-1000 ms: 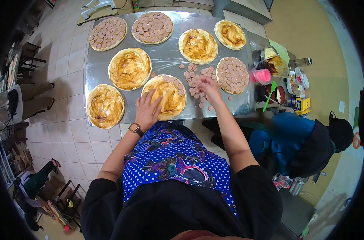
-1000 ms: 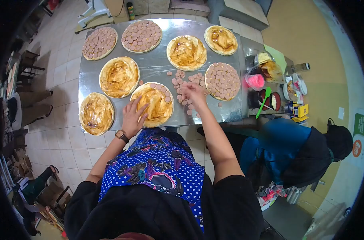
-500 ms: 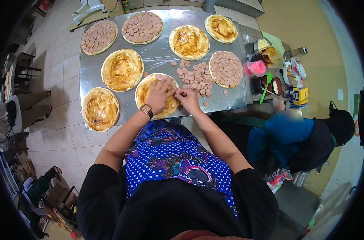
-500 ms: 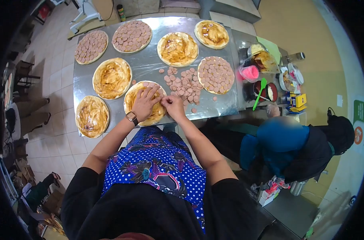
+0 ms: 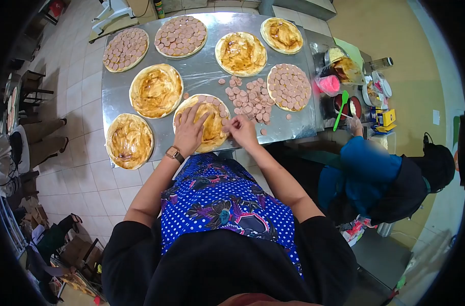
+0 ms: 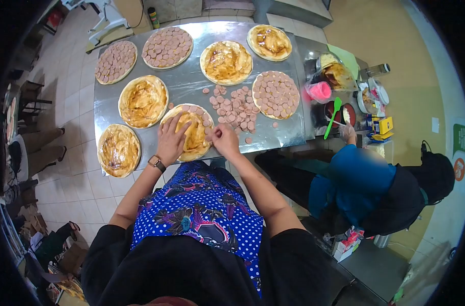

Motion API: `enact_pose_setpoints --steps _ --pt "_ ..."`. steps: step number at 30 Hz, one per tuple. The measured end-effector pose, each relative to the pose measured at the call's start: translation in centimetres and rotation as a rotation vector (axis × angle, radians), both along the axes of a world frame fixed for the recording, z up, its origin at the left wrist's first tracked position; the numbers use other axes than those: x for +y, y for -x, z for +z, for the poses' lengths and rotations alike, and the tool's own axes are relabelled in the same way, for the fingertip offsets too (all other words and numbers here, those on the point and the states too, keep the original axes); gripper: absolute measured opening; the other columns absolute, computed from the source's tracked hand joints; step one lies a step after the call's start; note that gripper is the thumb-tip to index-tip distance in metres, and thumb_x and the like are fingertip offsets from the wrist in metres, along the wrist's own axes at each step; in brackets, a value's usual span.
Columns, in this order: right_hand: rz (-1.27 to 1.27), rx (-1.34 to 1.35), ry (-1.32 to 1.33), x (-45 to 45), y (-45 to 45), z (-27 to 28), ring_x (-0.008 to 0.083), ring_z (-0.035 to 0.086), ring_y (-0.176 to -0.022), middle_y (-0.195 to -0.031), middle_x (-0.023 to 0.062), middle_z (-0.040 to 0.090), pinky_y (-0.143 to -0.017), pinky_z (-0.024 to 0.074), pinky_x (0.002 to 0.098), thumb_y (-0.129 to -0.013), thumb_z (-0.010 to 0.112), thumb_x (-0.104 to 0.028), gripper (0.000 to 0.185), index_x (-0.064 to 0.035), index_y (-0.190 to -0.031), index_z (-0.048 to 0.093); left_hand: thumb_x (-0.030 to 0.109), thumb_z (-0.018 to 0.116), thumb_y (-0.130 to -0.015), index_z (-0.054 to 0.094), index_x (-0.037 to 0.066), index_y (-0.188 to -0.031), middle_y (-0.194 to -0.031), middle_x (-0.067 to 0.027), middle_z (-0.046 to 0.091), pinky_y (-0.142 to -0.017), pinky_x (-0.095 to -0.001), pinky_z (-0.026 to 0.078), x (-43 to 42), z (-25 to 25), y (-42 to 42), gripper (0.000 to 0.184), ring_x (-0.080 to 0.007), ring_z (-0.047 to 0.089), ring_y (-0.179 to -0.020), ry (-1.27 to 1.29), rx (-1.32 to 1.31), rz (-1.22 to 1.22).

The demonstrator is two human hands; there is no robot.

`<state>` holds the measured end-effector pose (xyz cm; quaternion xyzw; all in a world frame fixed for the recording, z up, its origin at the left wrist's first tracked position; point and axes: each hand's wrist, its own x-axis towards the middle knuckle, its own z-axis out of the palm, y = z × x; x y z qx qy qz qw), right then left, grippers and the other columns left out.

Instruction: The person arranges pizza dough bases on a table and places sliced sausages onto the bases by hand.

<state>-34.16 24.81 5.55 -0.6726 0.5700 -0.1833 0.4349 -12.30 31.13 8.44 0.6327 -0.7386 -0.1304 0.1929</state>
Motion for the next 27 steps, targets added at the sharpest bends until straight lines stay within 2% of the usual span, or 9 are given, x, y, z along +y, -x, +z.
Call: enact_pose_setpoints --steps 4,8,10,14,16,17,19,21,27 --pt "-0.100 0.189 0.407 -5.6 1.0 -0.4 0.0281 0.062 -0.080 -0.081 0.0087 0.062 -0.071 0.0500 0.0409 -0.083 0.067 -0.020 0.015 -0.0064 -0.087 0.067 0.011 0.060 -0.083 0.057 0.017 -0.131 -0.151 -0.0124 0.035 -0.108 -0.0501 0.026 1.8 -0.2 -0.7 0.048 -0.0321 0.035 -0.133 0.031 0.027 0.090" --pt "-0.023 0.464 0.591 -9.0 0.9 -1.4 0.0305 0.062 -0.081 -0.085 0.0098 0.063 -0.071 0.0500 0.0423 -0.082 0.068 -0.020 0.016 -0.0055 -0.088 0.067 0.010 0.060 -0.084 0.057 0.016 -0.131 -0.150 -0.0127 0.036 -0.107 -0.0498 0.025 3.4 0.1 -1.1 0.048 -0.0322 0.036 -0.133 0.011 0.040 0.104" --pt "-0.043 0.525 0.676 -9.3 0.5 -1.7 0.0283 0.062 -0.072 -0.083 0.0107 0.063 -0.065 0.0504 0.0399 -0.081 0.071 -0.017 0.014 -0.0048 -0.085 0.066 0.010 0.060 -0.084 0.057 0.016 -0.131 -0.150 -0.0130 0.036 -0.107 -0.0497 0.025 4.1 0.3 -1.2 0.048 -0.0325 0.036 -0.133 0.001 0.031 0.115" --pt "-0.106 0.373 0.411 -9.6 1.4 -1.5 0.0247 0.064 -0.071 -0.079 0.0077 0.065 -0.062 0.0506 0.0362 -0.081 0.072 -0.015 0.014 -0.0045 -0.087 0.067 0.010 0.060 -0.084 0.057 0.015 -0.132 -0.150 -0.0130 0.036 -0.107 -0.0502 0.026 5.6 0.6 -1.5 0.048 -0.0327 0.036 -0.133 0.002 0.044 0.152" --pt "-0.125 0.019 0.362 -8.5 2.3 -0.8 0.0165 0.064 -0.070 -0.077 0.0047 0.067 -0.060 0.0498 0.0298 -0.083 0.072 -0.014 0.013 -0.0035 -0.091 0.069 0.010 0.060 -0.084 0.056 0.015 -0.132 -0.150 -0.0128 0.036 -0.107 -0.0509 0.026 6.2 0.7 -1.7 0.048 -0.0325 0.036 -0.133 -0.012 0.046 0.162" --pt "-0.120 0.019 0.361 -7.5 2.3 -0.7 0.0165 0.064 -0.070 -0.077 0.0047 0.067 -0.060 0.0498 0.0298 -0.083 0.072 -0.014 0.013 -0.0035 -0.091 0.069 0.010 0.060 -0.084 0.056 0.015 -0.132 -0.150 -0.0128 0.036 -0.107 -0.0509 0.026 6.5 0.6 -1.8 0.048 -0.0325 0.036 -0.133 -0.014 0.048 0.168" --pt "-0.071 -0.284 -0.142 -4.4 2.3 -0.3 0.0149 0.064 -0.072 -0.080 0.0079 0.067 -0.066 0.0523 0.0277 -0.082 0.071 -0.006 0.011 -0.0018 -0.092 0.070 0.011 0.060 -0.085 0.057 0.015 -0.132 -0.150 -0.0126 0.036 -0.107 -0.0515 0.026 6.9 0.4 -2.0 0.048 -0.0324 0.036 -0.133 -0.023 0.055 0.174" --pt "-0.024 -0.272 -0.278 -0.8 1.1 2.1 0.0126 0.065 -0.074 -0.084 0.0082 0.068 -0.068 0.0524 0.0273 -0.083 0.072 -0.007 0.013 0.0002 -0.095 0.070 0.011 0.060 -0.085 0.057 0.015 -0.132 -0.150 -0.0125 0.036 -0.107 -0.0517 0.025 7.2 0.1 -2.0 0.047 -0.0323 0.036 -0.133 -0.023 0.063 0.176" --pt "0.121 -0.053 0.206 3.5 -1.0 -0.1 0.0166 0.064 -0.071 -0.085 0.0100 0.065 -0.067 0.0518 0.0281 -0.081 0.073 -0.002 0.012 0.0017 -0.091 0.068 0.011 0.061 -0.085 0.057 0.015 -0.131 -0.150 -0.0123 0.036 -0.108 -0.0517 0.025 7.1 0.1 -2.2 0.047 -0.0324 0.036 -0.133 -0.014 0.084 0.167"
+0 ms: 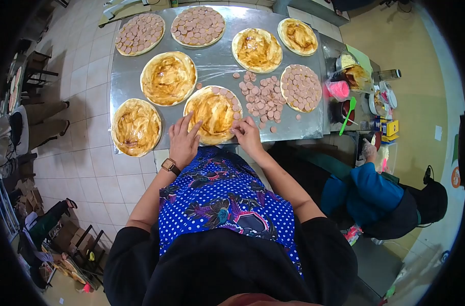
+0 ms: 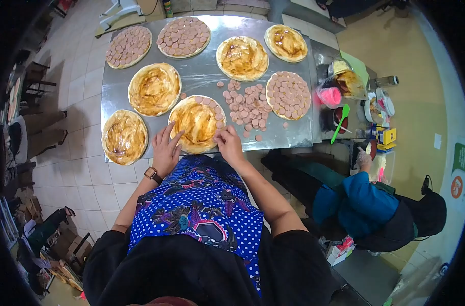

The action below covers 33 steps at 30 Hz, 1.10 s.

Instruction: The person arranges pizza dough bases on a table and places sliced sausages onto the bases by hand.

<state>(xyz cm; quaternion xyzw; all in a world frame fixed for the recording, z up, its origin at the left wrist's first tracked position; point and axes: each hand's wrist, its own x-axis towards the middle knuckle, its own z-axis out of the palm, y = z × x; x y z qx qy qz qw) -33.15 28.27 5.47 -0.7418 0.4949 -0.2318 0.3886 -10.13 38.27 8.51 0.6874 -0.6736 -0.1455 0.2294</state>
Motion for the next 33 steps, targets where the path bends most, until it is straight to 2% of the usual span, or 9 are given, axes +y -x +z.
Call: enact_pose_setpoints --steps 7,9,10,14,19,21,24,28,33 --pt "-0.060 -0.163 -0.194 1.5 0.3 1.2 0.0197 0.063 -0.070 -0.086 0.0115 0.063 -0.063 0.0496 0.0305 -0.081 0.071 -0.001 0.008 0.0013 -0.086 0.065 0.011 0.061 -0.084 0.057 0.014 -0.130 -0.150 -0.0127 0.036 -0.107 -0.0517 0.025 0.4 0.1 -0.1 0.047 -0.0322 0.036 -0.133 0.013 0.009 -0.024" --pt "-0.007 -0.087 -0.240 2.2 -0.3 0.6 0.0210 0.065 -0.071 -0.088 0.0110 0.063 -0.062 0.0498 0.0318 -0.082 0.070 -0.003 0.009 0.0007 -0.084 0.062 0.011 0.062 -0.084 0.058 0.015 -0.130 -0.150 -0.0127 0.036 -0.107 -0.0516 0.026 0.6 0.0 -0.1 0.046 -0.0320 0.036 -0.134 0.012 0.007 -0.052" --pt "0.028 -0.025 -0.039 2.4 -0.7 0.4 0.0230 0.065 -0.071 -0.086 0.0101 0.062 -0.062 0.0505 0.0336 -0.082 0.071 -0.005 0.012 -0.0006 -0.083 0.059 0.011 0.062 -0.084 0.058 0.015 -0.129 -0.150 -0.0126 0.036 -0.107 -0.0515 0.026 0.7 0.0 -0.1 0.046 -0.0318 0.036 -0.134 0.009 0.001 -0.072" --pt "0.027 0.083 0.098 2.2 -1.1 1.2 0.0248 0.064 -0.071 -0.084 0.0103 0.060 -0.062 0.0507 0.0351 -0.083 0.071 -0.009 0.014 -0.0022 -0.082 0.059 0.014 0.062 -0.084 0.058 0.017 -0.130 -0.150 -0.0132 0.037 -0.107 -0.0495 0.026 0.9 -0.2 0.7 0.046 -0.0328 0.036 -0.133 -0.010 -0.027 -0.149" --pt "-0.245 0.133 0.155 -1.7 4.3 0.5 0.0287 0.064 -0.075 -0.090 0.0095 0.060 -0.068 0.0512 0.0405 -0.085 0.069 -0.015 0.010 -0.0063 -0.086 0.064 0.019 0.063 -0.086 0.056 0.020 -0.131 -0.152 -0.0097 0.034 -0.106 -0.0503 0.028 0.7 -1.4 3.0 0.046 -0.0298 0.036 -0.135 0.010 -0.052 -0.359" --pt "-0.350 0.384 0.128 -2.9 5.6 0.6 0.0304 0.064 -0.084 -0.093 0.0092 0.061 -0.070 0.0510 0.0429 -0.085 0.068 -0.016 0.011 -0.0079 -0.090 0.065 0.024 0.061 -0.089 0.052 0.021 -0.135 -0.154 -0.0080 0.030 -0.108 -0.0517 0.027 0.5 -2.0 3.9 0.047 -0.0291 0.034 -0.136 -0.027 -0.100 -0.384" --pt "-0.262 0.544 0.197 -3.2 5.9 -0.4 0.0309 0.062 -0.093 -0.094 0.0100 0.061 -0.072 0.0505 0.0433 -0.082 0.071 -0.018 0.015 -0.0086 -0.092 0.064 0.030 0.058 -0.091 0.048 0.022 -0.140 -0.157 -0.0075 0.026 -0.110 -0.0532 0.024 0.3 -2.2 4.8 0.050 -0.0295 0.031 -0.138 -0.063 -0.153 -0.370" --pt "-0.313 0.474 0.096 -3.8 5.8 -1.7 0.0310 0.061 -0.096 -0.092 0.0100 0.060 -0.073 0.0501 0.0431 -0.079 0.073 -0.017 0.018 -0.0083 -0.092 0.063 0.034 0.056 -0.093 0.043 0.024 -0.144 -0.158 -0.0070 0.022 -0.112 -0.0546 0.022 0.4 -2.3 5.2 0.053 -0.0295 0.028 -0.141 -0.128 -0.200 -0.346" --pt "-0.264 0.371 0.083 -4.2 6.4 -2.3 0.0294 0.060 -0.088 -0.089 0.0096 0.059 -0.074 0.0497 0.0415 -0.074 0.074 -0.008 0.019 -0.0070 -0.089 0.062 0.034 0.058 -0.092 0.044 0.023 -0.143 -0.159 -0.0067 0.021 -0.112 -0.0548 0.022 0.7 -2.3 6.0 0.054 -0.0293 0.028 -0.140 -0.134 -0.170 -0.278"
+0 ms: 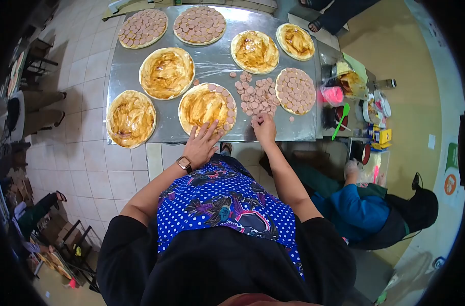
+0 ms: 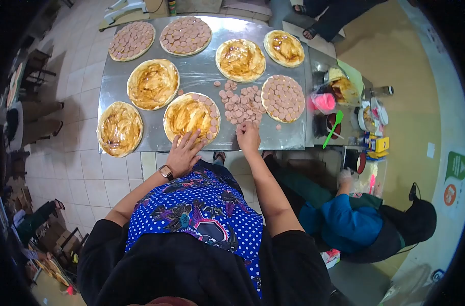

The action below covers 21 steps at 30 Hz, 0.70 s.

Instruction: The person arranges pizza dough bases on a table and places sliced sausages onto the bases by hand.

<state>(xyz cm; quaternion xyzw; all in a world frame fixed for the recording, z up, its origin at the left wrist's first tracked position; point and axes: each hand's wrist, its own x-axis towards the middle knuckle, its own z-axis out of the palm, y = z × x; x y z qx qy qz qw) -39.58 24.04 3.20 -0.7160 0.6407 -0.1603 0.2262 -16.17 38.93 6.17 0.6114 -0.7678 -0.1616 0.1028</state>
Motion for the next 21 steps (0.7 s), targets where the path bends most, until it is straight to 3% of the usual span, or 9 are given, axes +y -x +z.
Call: enact_pose_setpoints --steps 7,10,12,15,17,21 --pt "0.135 -0.186 -0.068 -1.4 0.6 -0.1 0.0226 0.062 -0.072 -0.080 0.0092 0.061 -0.067 0.0506 0.0345 -0.074 0.074 -0.005 0.013 -0.0033 -0.080 0.063 0.029 0.061 -0.089 0.050 0.019 -0.139 -0.155 -0.0098 0.029 -0.109 -0.0510 0.024 1.5 1.3 0.4 0.053 -0.0291 0.034 -0.137 0.118 0.080 0.243" --pt "0.182 -0.369 -0.127 -0.8 -0.8 0.8 0.0185 0.062 -0.068 -0.076 0.0083 0.062 -0.065 0.0507 0.0311 -0.078 0.072 -0.003 0.009 -0.0012 -0.080 0.063 0.024 0.064 -0.087 0.053 0.017 -0.137 -0.152 -0.0137 0.035 -0.107 -0.0495 0.023 3.1 1.5 -0.2 0.052 -0.0319 0.034 -0.135 0.165 0.128 0.414" --pt "0.352 -0.580 -0.301 0.7 -3.0 1.3 0.0153 0.062 -0.068 -0.075 0.0066 0.063 -0.066 0.0506 0.0289 -0.081 0.070 -0.002 0.007 -0.0008 -0.080 0.063 0.023 0.064 -0.087 0.054 0.017 -0.136 -0.152 -0.0138 0.034 -0.107 -0.0493 0.023 4.4 1.5 -0.1 0.050 -0.0324 0.035 -0.134 0.190 0.102 0.549" --pt "0.495 -0.580 -0.394 3.4 -7.3 2.7 0.0202 0.063 -0.071 -0.076 0.0071 0.063 -0.067 0.0511 0.0325 -0.080 0.070 -0.004 0.006 -0.0026 -0.080 0.063 0.023 0.064 -0.087 0.055 0.018 -0.134 -0.151 -0.0137 0.036 -0.107 -0.0489 0.023 6.0 0.4 0.6 0.048 -0.0324 0.035 -0.134 0.198 0.086 0.620" --pt "0.783 -0.273 -0.138 4.1 -8.8 2.7 0.0270 0.063 -0.076 -0.082 0.0078 0.062 -0.069 0.0514 0.0373 -0.080 0.070 -0.008 0.006 -0.0048 -0.080 0.064 0.022 0.064 -0.087 0.055 0.018 -0.134 -0.151 -0.0135 0.036 -0.107 -0.0486 0.023 6.8 0.4 1.8 0.047 -0.0322 0.035 -0.134 0.205 0.066 0.659" --pt "0.933 -0.120 0.109 3.8 -9.2 3.0 0.0312 0.061 -0.085 -0.090 0.0085 0.060 -0.071 0.0508 0.0415 -0.079 0.068 -0.010 0.006 -0.0057 -0.081 0.064 0.021 0.065 -0.086 0.055 0.018 -0.133 -0.153 -0.0119 0.033 -0.107 -0.0479 0.023 7.1 0.2 4.2 0.049 -0.0302 0.035 -0.135 0.188 0.083 0.668"
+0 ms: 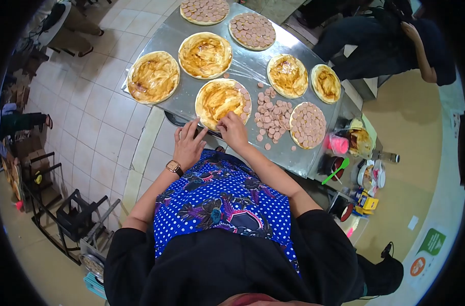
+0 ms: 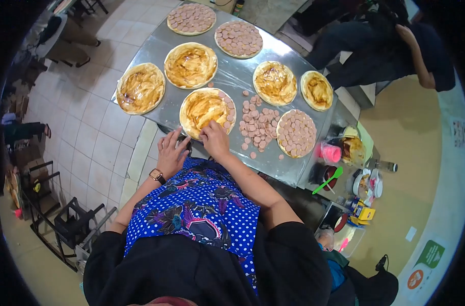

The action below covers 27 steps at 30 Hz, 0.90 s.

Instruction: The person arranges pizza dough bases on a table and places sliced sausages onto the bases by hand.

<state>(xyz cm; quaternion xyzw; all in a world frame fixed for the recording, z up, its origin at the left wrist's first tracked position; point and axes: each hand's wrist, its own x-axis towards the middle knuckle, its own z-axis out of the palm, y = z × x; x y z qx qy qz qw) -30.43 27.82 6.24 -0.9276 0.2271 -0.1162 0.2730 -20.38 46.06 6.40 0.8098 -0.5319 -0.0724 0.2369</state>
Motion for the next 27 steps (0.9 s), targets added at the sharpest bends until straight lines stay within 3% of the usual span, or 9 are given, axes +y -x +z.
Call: enact_pose_setpoints --steps 4,7,9,13,16,19,21,25,27 --pt "-0.206 0.028 -0.027 -3.8 2.7 0.6 0.0292 0.059 -0.094 -0.096 0.0093 0.058 -0.078 0.0499 0.0418 -0.080 0.068 -0.014 0.009 -0.0066 -0.085 0.066 0.023 0.066 -0.085 0.053 0.020 -0.136 -0.154 -0.0105 0.031 -0.108 -0.0475 0.023 -1.2 -0.8 1.9 0.053 -0.0278 0.033 -0.136 -0.019 0.006 -0.017" --pt "-0.214 0.014 0.187 -8.5 6.6 -0.4 0.0313 0.058 -0.095 -0.098 0.0109 0.057 -0.079 0.0499 0.0425 -0.080 0.068 -0.014 0.011 -0.0063 -0.088 0.066 0.028 0.064 -0.087 0.048 0.022 -0.142 -0.155 -0.0100 0.028 -0.109 -0.0479 0.022 -2.1 -1.1 3.0 0.057 -0.0273 0.032 -0.137 -0.072 -0.041 -0.003" --pt "-0.253 0.215 0.220 -9.7 8.2 -0.2 0.0333 0.058 -0.096 -0.102 0.0122 0.058 -0.077 0.0499 0.0431 -0.081 0.067 -0.014 0.012 -0.0051 -0.089 0.066 0.032 0.062 -0.089 0.044 0.023 -0.145 -0.157 -0.0097 0.026 -0.109 -0.0486 0.021 -2.3 -1.4 3.5 0.059 -0.0273 0.032 -0.137 -0.113 -0.071 0.026" --pt "-0.112 0.207 0.221 -11.3 9.5 -1.0 0.0329 0.059 -0.093 -0.099 0.0123 0.060 -0.077 0.0499 0.0437 -0.082 0.066 -0.013 0.013 -0.0059 -0.093 0.067 0.034 0.060 -0.090 0.041 0.025 -0.147 -0.157 -0.0096 0.025 -0.110 -0.0489 0.020 -2.5 -1.5 4.5 0.061 -0.0271 0.031 -0.137 -0.136 -0.090 0.054" --pt "-0.144 0.202 0.134 -12.0 9.5 -1.2 0.0323 0.061 -0.089 -0.095 0.0131 0.062 -0.076 0.0512 0.0412 -0.082 0.066 -0.012 0.017 -0.0078 -0.098 0.069 0.034 0.061 -0.090 0.040 0.025 -0.147 -0.157 -0.0096 0.025 -0.110 -0.0490 0.020 -2.5 -1.8 5.1 0.061 -0.0270 0.031 -0.138 -0.127 -0.075 0.067" --pt "-0.216 -0.010 -0.046 -12.1 8.7 0.3 0.0254 0.064 -0.082 -0.089 0.0112 0.065 -0.073 0.0527 0.0360 -0.085 0.065 -0.011 0.020 -0.0075 -0.105 0.069 0.033 0.064 -0.087 0.042 0.023 -0.146 -0.156 -0.0080 0.026 -0.110 -0.0502 0.020 -2.4 -1.6 5.5 0.064 -0.0271 0.030 -0.138 -0.098 -0.074 0.091" --pt "-0.375 -0.020 -0.953 -11.9 7.5 1.5 0.0160 0.064 -0.078 -0.090 0.0097 0.066 -0.071 0.0525 0.0296 -0.086 0.066 -0.009 0.023 -0.0034 -0.109 0.067 0.033 0.064 -0.087 0.043 0.022 -0.144 -0.156 -0.0085 0.027 -0.110 -0.0495 0.020 -2.3 -1.5 5.8 0.062 -0.0274 0.030 -0.138 -0.070 -0.057 0.098" --pt "-0.179 0.069 -1.018 -8.3 3.7 1.6 0.0101 0.062 -0.076 -0.087 0.0087 0.067 -0.068 0.0512 0.0251 -0.086 0.067 -0.008 0.022 0.0007 -0.107 0.067 0.032 0.064 -0.087 0.046 0.020 -0.142 -0.156 -0.0092 0.028 -0.110 -0.0486 0.020 -1.1 -1.6 5.8 0.058 -0.0277 0.030 -0.138 -0.035 0.014 0.188" --pt "0.098 0.091 -0.676 -6.2 1.5 0.5 0.0090 0.062 -0.076 -0.088 0.0092 0.068 -0.067 0.0508 0.0249 -0.086 0.067 -0.006 0.016 0.0008 -0.101 0.069 0.030 0.064 -0.088 0.048 0.018 -0.140 -0.155 -0.0101 0.028 -0.109 -0.0480 0.021 -0.1 -1.3 5.6 0.056 -0.0282 0.030 -0.137 0.003 0.027 0.269"
